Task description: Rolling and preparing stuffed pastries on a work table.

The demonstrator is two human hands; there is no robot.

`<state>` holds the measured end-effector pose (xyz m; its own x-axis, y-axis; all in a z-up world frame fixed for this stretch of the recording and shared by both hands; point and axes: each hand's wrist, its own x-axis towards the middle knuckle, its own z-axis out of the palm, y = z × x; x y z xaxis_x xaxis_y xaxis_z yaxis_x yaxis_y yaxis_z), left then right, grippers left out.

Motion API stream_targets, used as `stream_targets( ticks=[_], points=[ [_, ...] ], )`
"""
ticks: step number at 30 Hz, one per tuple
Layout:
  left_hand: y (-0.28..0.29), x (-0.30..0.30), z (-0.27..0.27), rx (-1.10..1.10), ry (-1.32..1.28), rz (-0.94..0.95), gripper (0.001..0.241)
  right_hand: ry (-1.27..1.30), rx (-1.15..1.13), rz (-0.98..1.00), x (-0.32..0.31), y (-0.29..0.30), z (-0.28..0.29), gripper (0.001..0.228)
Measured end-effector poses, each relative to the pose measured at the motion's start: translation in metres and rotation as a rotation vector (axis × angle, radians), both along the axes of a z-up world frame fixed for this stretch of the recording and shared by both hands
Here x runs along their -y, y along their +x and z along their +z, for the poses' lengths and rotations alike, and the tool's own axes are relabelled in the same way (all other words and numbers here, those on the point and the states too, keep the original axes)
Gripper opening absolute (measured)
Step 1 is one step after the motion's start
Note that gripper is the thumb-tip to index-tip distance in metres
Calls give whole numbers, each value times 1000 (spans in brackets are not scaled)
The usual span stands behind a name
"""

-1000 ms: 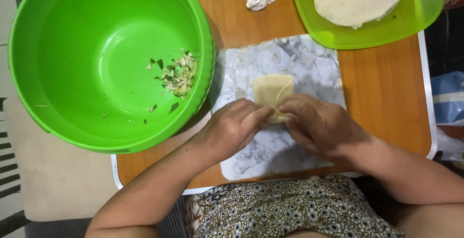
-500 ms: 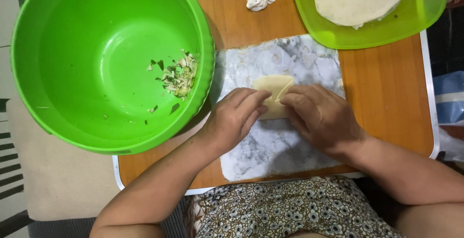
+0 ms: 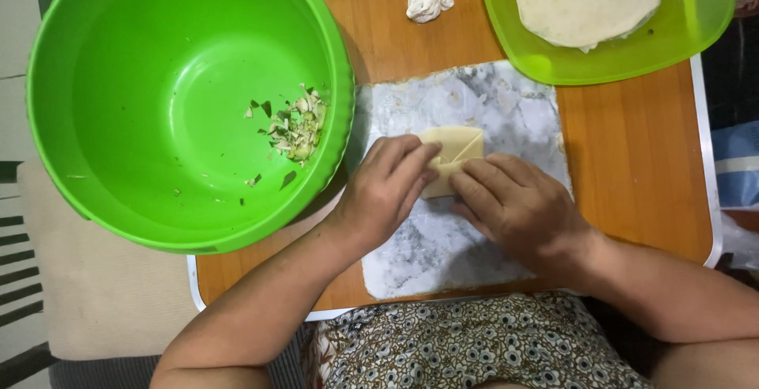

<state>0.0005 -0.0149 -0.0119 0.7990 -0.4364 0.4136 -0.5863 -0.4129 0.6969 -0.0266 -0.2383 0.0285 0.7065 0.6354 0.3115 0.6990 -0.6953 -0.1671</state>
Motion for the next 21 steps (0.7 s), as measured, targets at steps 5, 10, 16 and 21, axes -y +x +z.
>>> stream_targets(
  ticks=[5, 10, 16, 21],
  points=[
    [0, -8, 9, 200, 97, -182, 41, -11, -6, -6, 4, 1, 0, 39],
    [-3, -8, 9, 177, 171, -223, 53, -4, -50, -36, 8, 2, -8, 40],
    [-4, -8, 7, 243, 245, -164, 45, 0, -7, -4, 9, 2, -16, 42],
    [-4, -8, 8, 371, 217, -148, 36, -55, 34, 18, 16, 1, -15, 36]
  ],
)
